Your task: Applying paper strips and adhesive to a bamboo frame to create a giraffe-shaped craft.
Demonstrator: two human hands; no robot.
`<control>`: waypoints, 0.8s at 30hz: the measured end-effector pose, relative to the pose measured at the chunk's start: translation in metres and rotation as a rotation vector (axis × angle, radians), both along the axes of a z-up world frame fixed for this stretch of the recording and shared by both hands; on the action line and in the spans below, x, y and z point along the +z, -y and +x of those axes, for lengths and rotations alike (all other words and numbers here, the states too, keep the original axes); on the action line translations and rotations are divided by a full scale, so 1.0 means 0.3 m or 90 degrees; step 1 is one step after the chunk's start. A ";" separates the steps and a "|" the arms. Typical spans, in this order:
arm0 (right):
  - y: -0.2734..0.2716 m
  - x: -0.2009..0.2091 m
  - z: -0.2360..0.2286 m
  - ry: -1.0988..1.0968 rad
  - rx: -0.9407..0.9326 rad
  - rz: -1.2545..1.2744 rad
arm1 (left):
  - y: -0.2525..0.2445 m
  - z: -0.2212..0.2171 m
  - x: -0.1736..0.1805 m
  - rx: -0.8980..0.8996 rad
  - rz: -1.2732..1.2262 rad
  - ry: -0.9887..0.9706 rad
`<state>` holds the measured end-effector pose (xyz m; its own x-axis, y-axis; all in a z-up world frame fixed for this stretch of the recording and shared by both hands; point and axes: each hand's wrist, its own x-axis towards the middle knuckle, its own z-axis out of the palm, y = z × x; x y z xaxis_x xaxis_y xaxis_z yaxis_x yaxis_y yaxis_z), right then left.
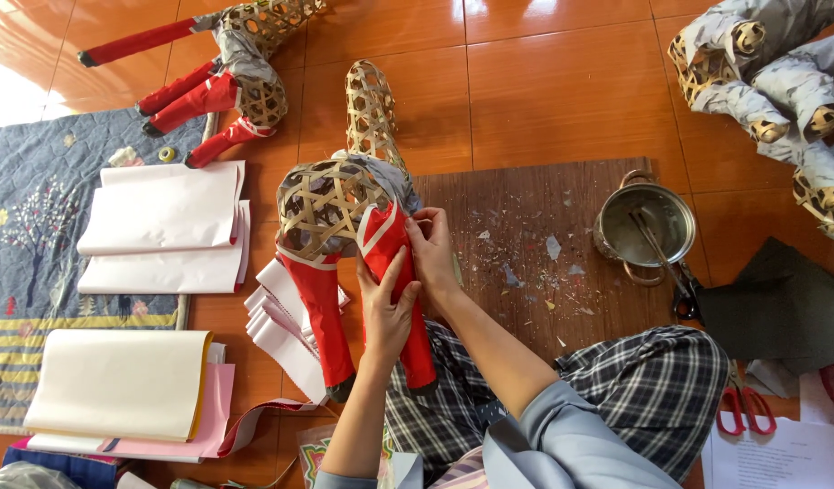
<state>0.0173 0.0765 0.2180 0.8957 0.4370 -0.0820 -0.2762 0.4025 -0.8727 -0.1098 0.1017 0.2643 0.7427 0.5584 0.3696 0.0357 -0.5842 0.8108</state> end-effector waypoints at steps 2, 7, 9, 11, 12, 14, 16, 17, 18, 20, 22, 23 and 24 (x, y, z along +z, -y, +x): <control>0.009 0.017 -0.003 0.026 -0.003 -0.023 | -0.001 0.000 0.006 0.003 -0.006 -0.014; 0.020 0.026 0.012 0.222 -0.094 -0.143 | -0.001 -0.003 0.002 0.009 -0.013 -0.014; 0.027 0.022 0.017 0.337 -0.126 -0.160 | 0.005 -0.003 0.015 0.010 0.006 -0.028; 0.053 0.024 0.009 0.379 -0.114 -0.152 | 0.005 -0.001 0.018 0.013 0.010 -0.040; 0.065 0.027 0.009 0.419 -0.103 -0.143 | 0.004 0.003 0.020 0.015 0.015 -0.054; 0.096 0.100 0.014 0.482 -0.089 -0.165 | -0.005 0.005 -0.002 0.015 0.017 -0.034; 0.111 0.125 0.028 0.540 -0.073 -0.187 | -0.009 0.005 -0.024 0.016 0.019 -0.019; 0.108 0.116 0.041 0.573 -0.040 -0.180 | -0.012 0.003 -0.032 0.018 0.011 -0.013; 0.106 0.107 0.055 0.605 -0.006 -0.172 | -0.014 0.003 -0.040 0.019 0.004 -0.008; 0.097 0.064 0.100 0.618 0.031 -0.158 | -0.010 0.004 -0.040 0.019 -0.004 -0.012; 0.084 0.046 0.147 0.632 0.068 -0.142 | -0.007 0.004 -0.036 0.020 -0.010 -0.014; 0.081 0.047 0.170 0.651 0.095 -0.128 | -0.003 0.003 -0.033 0.016 -0.021 -0.024; 0.077 0.048 0.193 0.669 0.121 -0.115 | 0.002 0.004 -0.029 0.013 -0.031 -0.035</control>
